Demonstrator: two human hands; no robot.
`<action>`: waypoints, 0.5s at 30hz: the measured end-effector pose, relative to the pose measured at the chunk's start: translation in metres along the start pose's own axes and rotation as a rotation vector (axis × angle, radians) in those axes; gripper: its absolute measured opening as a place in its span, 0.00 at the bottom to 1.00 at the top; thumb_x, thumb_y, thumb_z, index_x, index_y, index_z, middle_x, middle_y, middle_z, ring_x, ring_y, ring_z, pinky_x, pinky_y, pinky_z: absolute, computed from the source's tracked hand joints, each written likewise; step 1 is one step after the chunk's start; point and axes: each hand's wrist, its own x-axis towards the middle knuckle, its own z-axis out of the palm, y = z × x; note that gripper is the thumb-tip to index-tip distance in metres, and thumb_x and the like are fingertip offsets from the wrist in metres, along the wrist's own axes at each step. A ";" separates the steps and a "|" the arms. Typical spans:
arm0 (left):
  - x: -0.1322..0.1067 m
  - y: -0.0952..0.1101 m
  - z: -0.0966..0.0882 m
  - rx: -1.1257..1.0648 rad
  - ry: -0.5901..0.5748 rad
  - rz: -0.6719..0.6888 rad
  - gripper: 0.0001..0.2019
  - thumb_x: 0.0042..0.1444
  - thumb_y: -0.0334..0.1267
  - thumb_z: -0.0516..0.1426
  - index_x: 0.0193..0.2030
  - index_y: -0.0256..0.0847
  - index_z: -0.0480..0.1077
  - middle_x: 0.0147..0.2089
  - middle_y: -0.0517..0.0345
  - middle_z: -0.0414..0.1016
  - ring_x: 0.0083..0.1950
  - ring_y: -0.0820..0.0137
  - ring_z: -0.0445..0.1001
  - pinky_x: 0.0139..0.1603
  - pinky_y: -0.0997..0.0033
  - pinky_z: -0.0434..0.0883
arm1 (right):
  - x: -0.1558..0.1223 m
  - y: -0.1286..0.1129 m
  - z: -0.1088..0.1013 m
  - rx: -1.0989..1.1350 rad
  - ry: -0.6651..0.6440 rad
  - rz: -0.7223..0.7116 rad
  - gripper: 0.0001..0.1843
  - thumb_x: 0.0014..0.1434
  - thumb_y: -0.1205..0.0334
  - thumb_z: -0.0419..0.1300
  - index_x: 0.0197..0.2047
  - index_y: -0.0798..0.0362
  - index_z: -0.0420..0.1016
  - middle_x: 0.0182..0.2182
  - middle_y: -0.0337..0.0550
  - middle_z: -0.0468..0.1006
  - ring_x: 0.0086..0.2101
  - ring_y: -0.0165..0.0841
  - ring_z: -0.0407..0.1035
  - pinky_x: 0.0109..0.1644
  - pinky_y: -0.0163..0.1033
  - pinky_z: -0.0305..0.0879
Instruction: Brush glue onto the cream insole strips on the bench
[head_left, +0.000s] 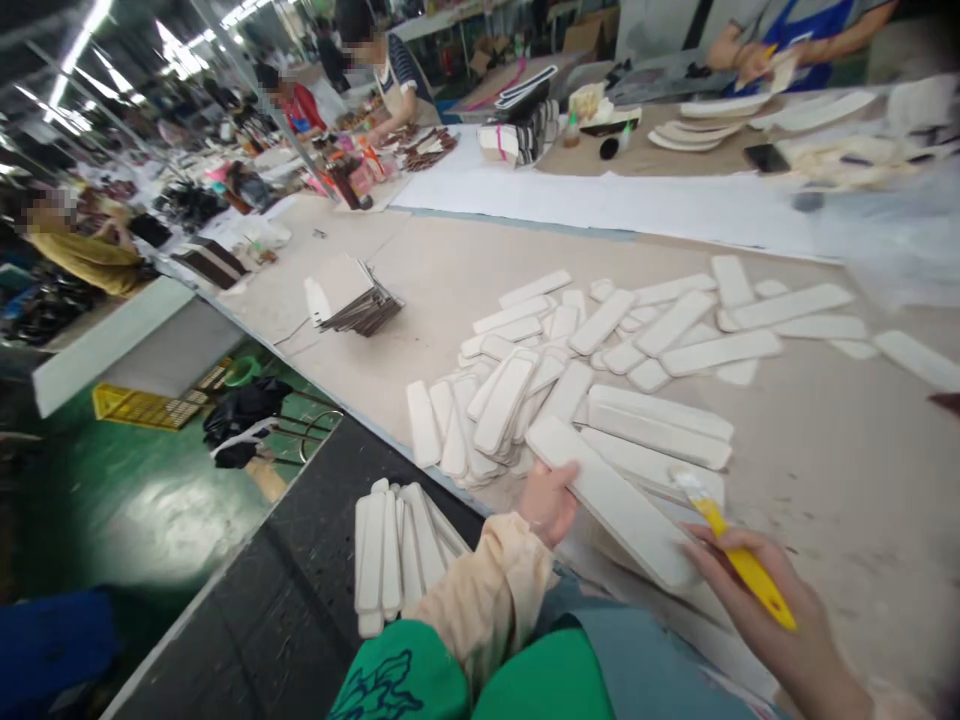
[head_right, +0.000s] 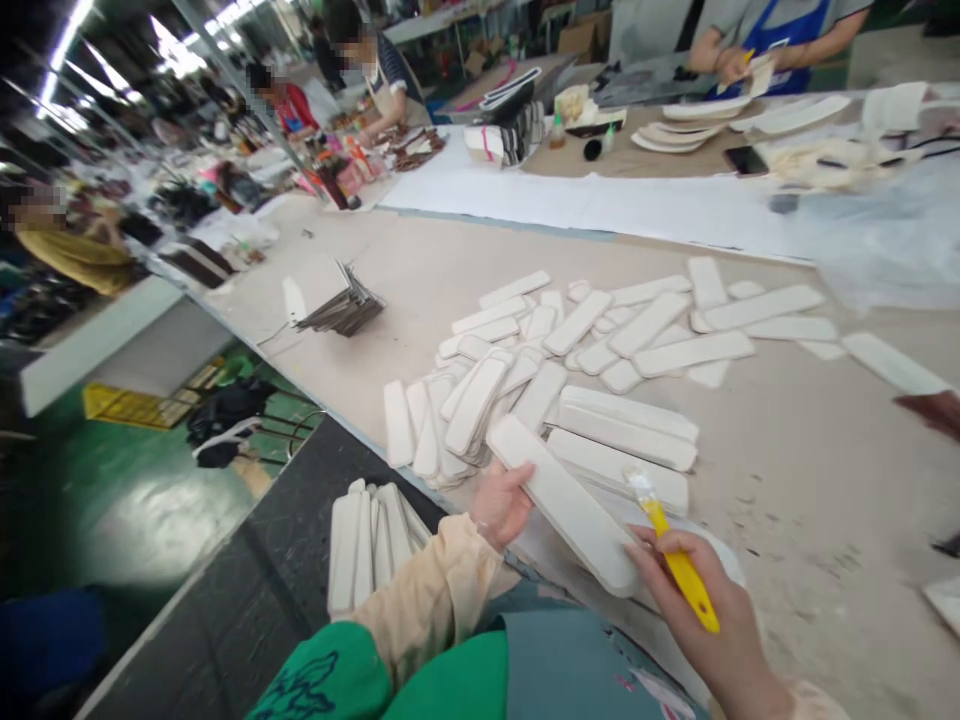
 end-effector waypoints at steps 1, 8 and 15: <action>0.001 0.005 -0.007 0.029 0.006 0.007 0.21 0.40 0.31 0.65 0.44 0.37 0.68 0.42 0.50 0.77 0.48 0.61 0.74 0.53 0.58 0.69 | 0.001 0.001 0.000 -0.019 -0.063 -0.016 0.14 0.51 0.54 0.62 0.38 0.48 0.64 0.42 0.43 0.77 0.42 0.39 0.73 0.46 0.41 0.69; 0.032 0.099 -0.067 0.360 0.065 0.170 0.27 0.38 0.34 0.66 0.48 0.37 0.65 0.42 0.50 0.77 0.46 0.62 0.74 0.51 0.59 0.69 | 0.002 0.015 -0.007 -0.180 -0.168 -0.083 0.12 0.54 0.51 0.59 0.38 0.47 0.64 0.46 0.42 0.76 0.43 0.39 0.73 0.42 0.40 0.71; 0.088 0.199 -0.114 0.763 0.273 0.170 0.24 0.37 0.32 0.65 0.45 0.37 0.67 0.35 0.53 0.78 0.39 0.63 0.76 0.45 0.60 0.72 | -0.007 0.028 -0.016 -0.283 -0.094 -0.024 0.14 0.53 0.47 0.57 0.38 0.47 0.65 0.45 0.41 0.77 0.40 0.39 0.74 0.37 0.38 0.72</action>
